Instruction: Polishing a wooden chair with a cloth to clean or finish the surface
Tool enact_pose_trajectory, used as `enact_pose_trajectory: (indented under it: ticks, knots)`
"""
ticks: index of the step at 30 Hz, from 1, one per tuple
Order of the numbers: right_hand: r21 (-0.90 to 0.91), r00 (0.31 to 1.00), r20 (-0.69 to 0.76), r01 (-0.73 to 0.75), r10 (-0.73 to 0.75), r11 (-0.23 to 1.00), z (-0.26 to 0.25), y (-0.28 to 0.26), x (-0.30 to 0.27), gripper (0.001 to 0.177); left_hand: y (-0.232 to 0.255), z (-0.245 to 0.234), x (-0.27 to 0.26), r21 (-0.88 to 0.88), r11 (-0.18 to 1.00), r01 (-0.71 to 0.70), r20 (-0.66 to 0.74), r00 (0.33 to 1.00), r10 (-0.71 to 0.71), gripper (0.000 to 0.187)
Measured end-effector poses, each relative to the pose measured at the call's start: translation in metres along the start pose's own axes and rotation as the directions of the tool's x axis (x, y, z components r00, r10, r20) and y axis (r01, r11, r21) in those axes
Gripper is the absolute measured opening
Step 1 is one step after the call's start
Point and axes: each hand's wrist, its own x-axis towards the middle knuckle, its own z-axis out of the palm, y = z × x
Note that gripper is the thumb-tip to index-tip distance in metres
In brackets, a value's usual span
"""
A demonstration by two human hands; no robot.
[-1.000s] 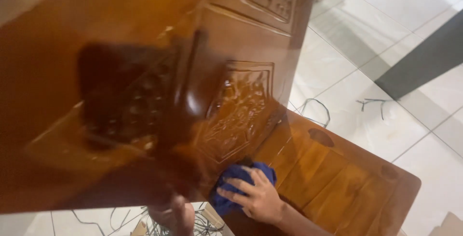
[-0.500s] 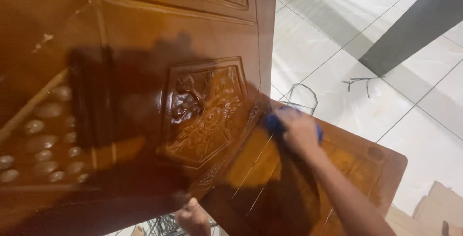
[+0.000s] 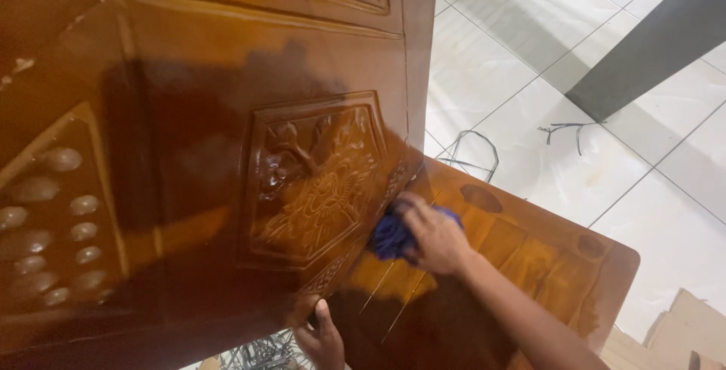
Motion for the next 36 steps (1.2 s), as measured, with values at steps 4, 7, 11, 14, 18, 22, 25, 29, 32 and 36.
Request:
enact_pose_trajectory:
  ticks: [4, 7, 11, 14, 18, 22, 25, 29, 32, 36]
  knots:
    - [-0.009, 0.903, -0.291, -0.331, 0.314, 0.944, -0.006, 0.022, 0.005, 0.085, 0.002, 0.002, 0.002, -0.084, 0.996, -0.013, 0.001, 1.0, 0.013, 0.024]
    - [-0.07, 0.859, -0.275, -0.467, 0.433, 0.881, -0.006, 0.016, 0.013, 0.088, -0.017, 0.002, -0.006, -0.011, 0.991, 0.133, -0.029, 0.991, -0.133, 0.032]
    - [-0.126, 0.882, -0.24, -0.443, 0.406, 0.888, 0.008, 0.022, 0.022, 0.07, -0.006, 0.003, -0.006, -0.108, 0.992, 0.068, -0.014, 0.997, -0.07, 0.016]
    - [-0.16, 0.921, -0.156, -0.379, 0.356, 0.911, 0.011, 0.024, 0.027, 0.066, -0.004, 0.003, -0.005, 0.013, 0.999, 0.046, -0.043, 0.998, -0.046, 0.024]
    - [-0.244, 0.963, -0.013, -0.265, 0.27, 0.933, 0.029, 0.006, 0.021, 0.079, 0.024, 0.002, 0.004, -0.032, 0.999, 0.044, 0.035, 0.998, -0.043, 0.018]
    - [-0.293, 0.943, 0.253, -0.139, 0.216, 0.946, 0.023, -0.043, 0.013, 0.082, 0.009, 0.0, -0.001, 0.094, 0.995, 0.037, 0.015, 0.999, -0.039, 0.021]
    - [-0.248, 0.986, 0.158, -0.013, 0.054, 0.969, 0.032, -0.085, -0.003, 0.06, -0.003, 0.0, -0.002, 0.044, 0.999, -0.021, 0.011, 1.0, 0.02, 0.018]
    - [-0.169, 0.984, 0.172, 0.081, -0.052, 0.982, 0.063, -0.138, -0.021, 0.042, -0.002, -0.005, -0.002, 0.004, 1.0, -0.002, 0.018, 1.0, 0.002, 0.024]
    - [0.039, 0.989, -0.099, 0.117, -0.113, 0.992, 0.052, -0.159, -0.028, 0.03, -0.002, -0.007, 0.002, -0.166, 0.986, 0.022, 0.089, 0.996, -0.007, 0.016]
    - [0.174, 0.988, -0.098, 0.135, -0.119, 0.976, 0.039, -0.149, -0.051, 0.036, -0.018, -0.014, -0.019, -0.09, 0.985, 0.148, 0.055, 0.988, -0.143, 0.036]
